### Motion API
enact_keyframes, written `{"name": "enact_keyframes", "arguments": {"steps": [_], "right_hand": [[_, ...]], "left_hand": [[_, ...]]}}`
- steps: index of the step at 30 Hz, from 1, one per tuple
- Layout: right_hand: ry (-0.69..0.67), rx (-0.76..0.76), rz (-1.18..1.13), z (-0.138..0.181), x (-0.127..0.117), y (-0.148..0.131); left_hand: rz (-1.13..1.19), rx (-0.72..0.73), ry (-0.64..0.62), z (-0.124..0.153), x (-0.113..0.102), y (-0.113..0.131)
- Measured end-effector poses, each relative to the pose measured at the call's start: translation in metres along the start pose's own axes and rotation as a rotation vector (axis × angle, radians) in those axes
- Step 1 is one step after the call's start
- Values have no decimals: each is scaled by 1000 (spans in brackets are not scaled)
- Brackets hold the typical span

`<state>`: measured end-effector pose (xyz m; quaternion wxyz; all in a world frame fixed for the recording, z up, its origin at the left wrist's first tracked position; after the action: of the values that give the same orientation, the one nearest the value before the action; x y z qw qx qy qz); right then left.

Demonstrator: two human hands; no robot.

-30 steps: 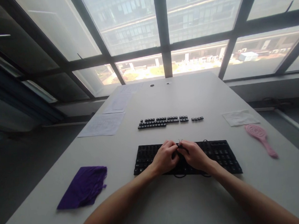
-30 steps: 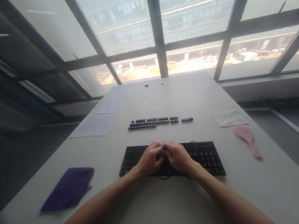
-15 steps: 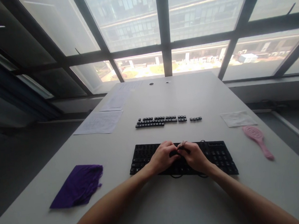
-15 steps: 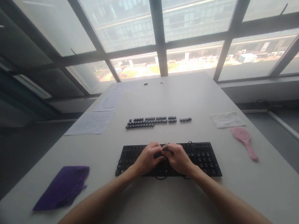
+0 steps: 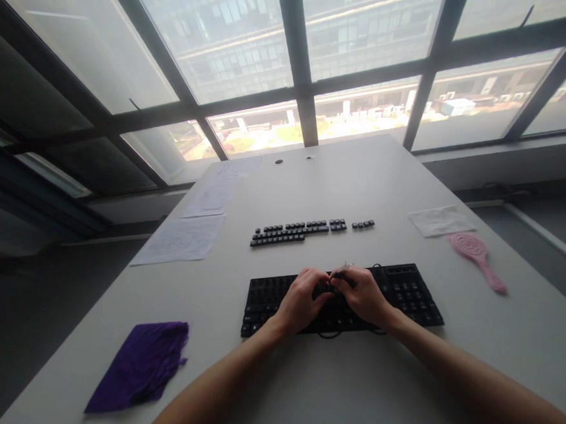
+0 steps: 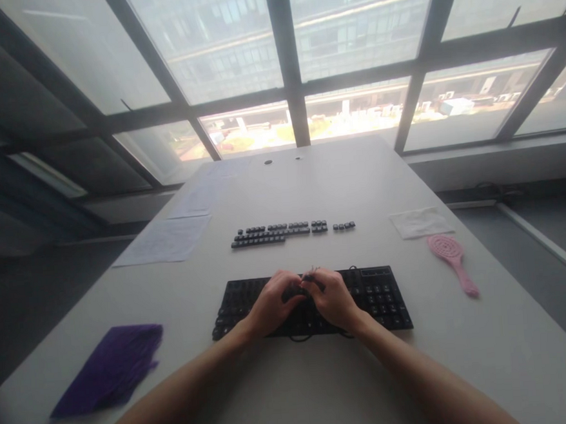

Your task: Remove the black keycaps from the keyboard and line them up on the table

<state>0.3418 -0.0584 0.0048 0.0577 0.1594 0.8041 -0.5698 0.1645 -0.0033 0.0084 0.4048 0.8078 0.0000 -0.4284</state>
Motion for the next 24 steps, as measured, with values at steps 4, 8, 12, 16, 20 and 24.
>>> {"name": "enact_keyframes", "arguments": {"steps": [4, 8, 12, 16, 20, 24], "right_hand": [[39, 34, 29, 0, 1, 1], [57, 101, 7, -1, 1, 6], [66, 125, 6, -2, 1, 6], [74, 145, -11, -3, 0, 6], [65, 148, 2, -4, -1, 7], [88, 148, 3, -4, -1, 9]], "left_hand": [[-62, 48, -7, 1, 2, 0], [-153, 104, -48, -1, 3, 2], [-113, 107, -23, -4, 2, 3], [-12, 137, 45, -4, 3, 1], [25, 215, 61, -3, 5, -1], [4, 254, 101, -1, 5, 2]]}}
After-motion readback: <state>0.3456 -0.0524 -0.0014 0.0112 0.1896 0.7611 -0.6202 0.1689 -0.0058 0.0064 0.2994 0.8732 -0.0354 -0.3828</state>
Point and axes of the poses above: each hand's wrist, its own z-axis away from the middle knuckle, its own x-axis out of the palm, y = z × x, the point moved 1 cm from there along -z, towards the middle knuckle, and after that the axes turned 1 degree about x, right-handed, at the moved point
